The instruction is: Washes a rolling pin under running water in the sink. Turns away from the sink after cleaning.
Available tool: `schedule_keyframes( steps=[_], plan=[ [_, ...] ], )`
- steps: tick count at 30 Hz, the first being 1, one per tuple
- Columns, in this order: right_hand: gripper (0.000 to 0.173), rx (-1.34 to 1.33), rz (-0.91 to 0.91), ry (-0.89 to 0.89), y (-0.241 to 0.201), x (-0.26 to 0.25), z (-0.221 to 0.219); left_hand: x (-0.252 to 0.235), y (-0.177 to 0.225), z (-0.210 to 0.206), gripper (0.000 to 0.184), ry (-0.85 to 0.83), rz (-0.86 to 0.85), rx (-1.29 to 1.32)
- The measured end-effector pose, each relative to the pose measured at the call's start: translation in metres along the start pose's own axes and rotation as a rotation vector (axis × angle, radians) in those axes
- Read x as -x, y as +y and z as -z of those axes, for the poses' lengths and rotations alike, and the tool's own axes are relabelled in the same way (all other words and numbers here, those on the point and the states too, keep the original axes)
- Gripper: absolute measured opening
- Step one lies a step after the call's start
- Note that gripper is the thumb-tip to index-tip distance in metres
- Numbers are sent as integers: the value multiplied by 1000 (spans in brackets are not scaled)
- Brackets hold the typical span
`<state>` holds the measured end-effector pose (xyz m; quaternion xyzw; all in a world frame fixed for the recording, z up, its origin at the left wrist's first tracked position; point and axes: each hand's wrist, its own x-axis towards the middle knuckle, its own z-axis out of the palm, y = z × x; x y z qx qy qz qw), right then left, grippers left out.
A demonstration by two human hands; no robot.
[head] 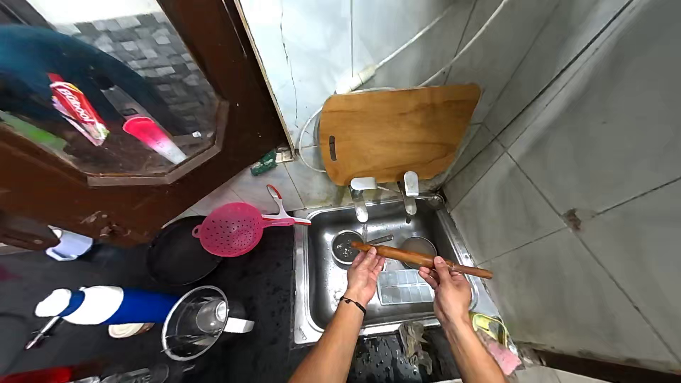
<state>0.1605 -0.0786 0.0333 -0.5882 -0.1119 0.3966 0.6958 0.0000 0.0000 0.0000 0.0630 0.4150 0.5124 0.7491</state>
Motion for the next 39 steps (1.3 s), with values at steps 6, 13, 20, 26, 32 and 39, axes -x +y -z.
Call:
schedule_keyframes(
  steps=[6, 13, 20, 26, 32, 39],
  plan=[
    [19, 8, 17, -39, -1, -4, -4, -1, 0, -9, 40, 71, -59, 105],
    [20, 8, 18, -66, -13, -7, 4, -6, 7, -12, 34, 56, -156, 210],
    [21, -135, -128, 60, -8, -8, 26, 6, -19, -20, 41, 118, -438, -53],
    [24, -200, -244, 113, 3, -16, 29, 1, -15, -22, 39, 126, -300, 151],
    [23, -193, -239, 105, 8, -16, 24, -14, -1, -10, 37, -50, -398, -237],
    [22, -84, -125, 47, 6, -24, 15, -18, 30, -16, 42, -80, -503, -1233]
  ],
)
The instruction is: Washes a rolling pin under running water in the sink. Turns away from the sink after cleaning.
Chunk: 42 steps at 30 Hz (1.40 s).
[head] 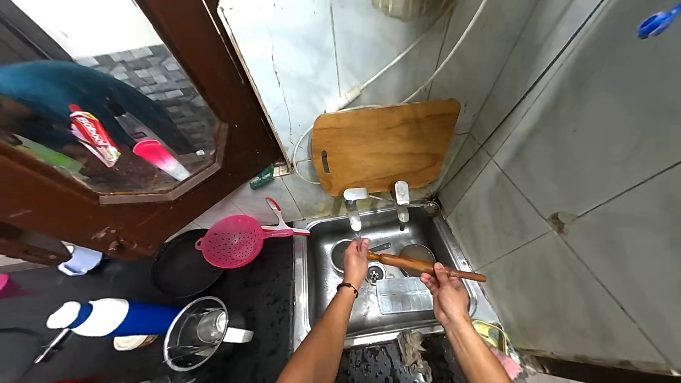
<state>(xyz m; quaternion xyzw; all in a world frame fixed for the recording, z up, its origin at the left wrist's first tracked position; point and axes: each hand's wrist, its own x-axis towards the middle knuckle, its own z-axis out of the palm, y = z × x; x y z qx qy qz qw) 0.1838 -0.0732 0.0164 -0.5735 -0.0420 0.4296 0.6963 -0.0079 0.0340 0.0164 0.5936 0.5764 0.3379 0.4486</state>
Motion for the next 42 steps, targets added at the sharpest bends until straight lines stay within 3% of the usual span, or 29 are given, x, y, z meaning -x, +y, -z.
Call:
schedule_keyframes(
  steps=[4, 7, 9, 11, 13, 16, 19, 24, 26, 28, 30, 32, 33, 36, 42],
  plan=[
    [20, 8, 41, -20, -3, -10, 0, -12, 21, 10, 64, -166, -108, -481],
    [20, 52, 95, -66, -6, -12, -2, -32, 20, 15, 85, -355, 49, -612],
    [18, 88, 136, -106, -4, -11, -5, -44, 9, 22, 74, -470, 233, -477],
    [17, 94, 160, -162, -2, -12, -8, -43, 1, 34, 54, -510, 369, -161],
    [17, 59, 163, -208, 4, -12, -12, -38, -9, 41, 32, -432, 446, 269],
    [16, -2, 123, -208, 16, -6, -23, -19, -27, 35, 18, -184, 508, 742],
    [16, -70, 49, -181, 28, 3, -34, 0, -30, 26, 21, 31, 480, 1044],
    [14, -107, -31, -175, 40, 3, -44, 15, -39, 34, 28, 53, 429, 1090],
    [13, -71, -38, -190, 40, 1, -48, 17, -44, 48, 42, 112, 377, 1079],
    [14, -22, -53, -202, 40, -3, -51, 14, -49, 64, 56, 136, 266, 827],
    [16, 31, -62, -236, 42, -7, -54, 10, -52, 78, 56, 105, 99, 218],
    [18, 79, -64, -268, 43, -7, -60, 10, -44, 85, 44, -12, -98, -451],
    [19, 105, -67, -286, 44, -6, -64, 10, -36, 84, 42, -98, -165, -654],
    [19, 191, -45, -345, 48, -2, -77, 9, -13, 71, 48, -313, -126, -800],
    [23, 341, -55, -409, 68, -4, -100, -3, 0, 39, 51, -486, -177, -712]
  ],
)
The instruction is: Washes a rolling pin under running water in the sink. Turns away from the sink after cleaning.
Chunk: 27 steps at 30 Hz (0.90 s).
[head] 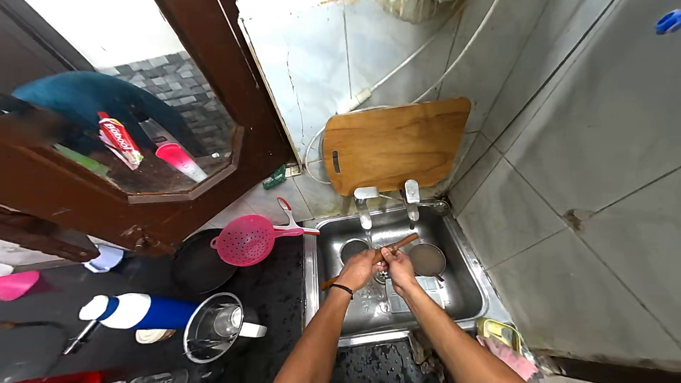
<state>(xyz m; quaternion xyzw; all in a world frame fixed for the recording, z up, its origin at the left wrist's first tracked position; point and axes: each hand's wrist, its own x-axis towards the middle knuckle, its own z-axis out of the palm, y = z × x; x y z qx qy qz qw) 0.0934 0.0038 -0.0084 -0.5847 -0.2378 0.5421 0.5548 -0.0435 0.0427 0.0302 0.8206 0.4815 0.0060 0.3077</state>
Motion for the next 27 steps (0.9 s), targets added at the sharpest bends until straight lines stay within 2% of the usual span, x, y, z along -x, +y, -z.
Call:
schedule_keyframes(
  steps=[3, 7, 11, 14, 17, 19, 24, 27],
  plan=[
    [16, -68, -3, -67, -9, -2, 13, 1, -28, 10, 51, -54, -57, 110],
    [16, -117, 17, -81, -19, 2, 28, 22, -66, 7, 45, -191, 49, 436],
    [19, -222, 25, -96, -9, 0, 22, 43, -70, 1, 39, -234, 167, 634],
    [20, -321, 31, -40, -5, -1, 27, 50, -75, -6, 46, -237, 226, 466],
    [19, -406, 30, 23, 6, -5, 28, 50, -73, -14, 47, -105, 193, 293],
    [17, -370, -22, 49, 21, -5, 18, 47, -63, -19, 46, -47, 194, 218],
    [20, -228, -184, -54, 46, 14, -32, 42, -29, -18, 42, 26, 291, 40],
    [25, -215, -242, -112, 37, 11, -31, 49, -34, -13, 45, 22, 284, 25]
  ],
)
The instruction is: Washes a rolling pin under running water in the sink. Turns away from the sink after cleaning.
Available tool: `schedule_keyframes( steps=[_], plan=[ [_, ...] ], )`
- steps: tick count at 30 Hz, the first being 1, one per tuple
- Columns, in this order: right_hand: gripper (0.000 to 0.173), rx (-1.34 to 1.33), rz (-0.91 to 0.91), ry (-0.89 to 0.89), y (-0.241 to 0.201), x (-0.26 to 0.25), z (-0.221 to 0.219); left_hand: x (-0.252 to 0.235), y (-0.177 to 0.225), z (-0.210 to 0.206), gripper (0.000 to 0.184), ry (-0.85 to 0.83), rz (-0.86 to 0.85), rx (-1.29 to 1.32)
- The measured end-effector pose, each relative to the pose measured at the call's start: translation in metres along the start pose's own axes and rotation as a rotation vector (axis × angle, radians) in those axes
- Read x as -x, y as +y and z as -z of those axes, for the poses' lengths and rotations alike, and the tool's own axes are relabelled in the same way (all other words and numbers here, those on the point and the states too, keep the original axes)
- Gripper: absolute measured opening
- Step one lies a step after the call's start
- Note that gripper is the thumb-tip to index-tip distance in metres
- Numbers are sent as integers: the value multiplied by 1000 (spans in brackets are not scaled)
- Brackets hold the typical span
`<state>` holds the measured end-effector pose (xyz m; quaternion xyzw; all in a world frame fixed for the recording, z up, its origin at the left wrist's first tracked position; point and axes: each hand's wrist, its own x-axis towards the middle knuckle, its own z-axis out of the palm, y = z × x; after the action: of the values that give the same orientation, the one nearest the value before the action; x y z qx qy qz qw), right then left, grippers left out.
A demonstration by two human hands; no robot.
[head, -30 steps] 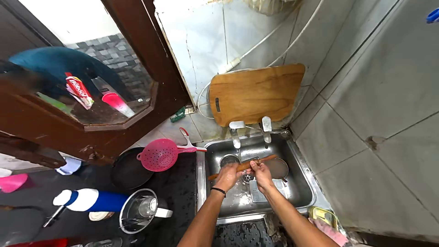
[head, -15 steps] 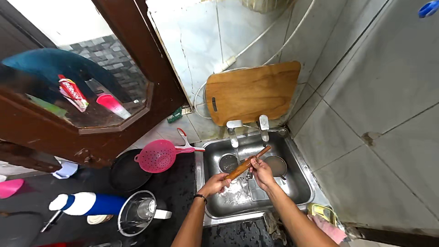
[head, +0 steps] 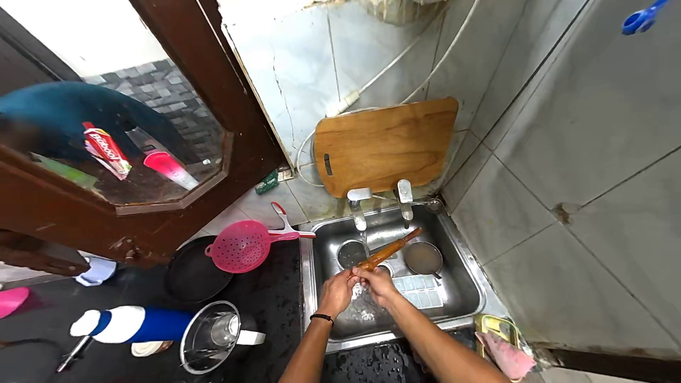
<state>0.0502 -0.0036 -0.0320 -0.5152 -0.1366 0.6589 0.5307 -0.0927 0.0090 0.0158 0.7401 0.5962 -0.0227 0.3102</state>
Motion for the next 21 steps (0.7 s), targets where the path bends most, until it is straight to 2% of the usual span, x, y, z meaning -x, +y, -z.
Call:
schedule_keyframes(
  steps=[3, 5, 8, 11, 14, 18, 21],
  plan=[
    [23, -150, 12, 10, -21, -5, 10, 4, -8, 4, 48, 14, -11, 61],
    [19, -207, 42, 7, -19, -6, 10, 5, -7, 4, 47, 20, 8, 103],
    [22, -87, 9, -82, -4, 4, 2, 10, -3, -2, 47, 14, 49, 136],
    [24, -56, -37, -33, -17, -1, 11, 20, -8, -5, 48, 5, 52, 146],
    [20, -177, 16, 58, -24, -14, 26, 35, -18, -9, 48, -1, 48, 213],
    [25, -47, -19, 21, -1, 6, 9, 50, -29, -23, 46, 15, 115, 305],
    [25, 80, -82, -20, -2, 13, 4, 66, -48, -32, 46, 31, 99, 374]
  ],
)
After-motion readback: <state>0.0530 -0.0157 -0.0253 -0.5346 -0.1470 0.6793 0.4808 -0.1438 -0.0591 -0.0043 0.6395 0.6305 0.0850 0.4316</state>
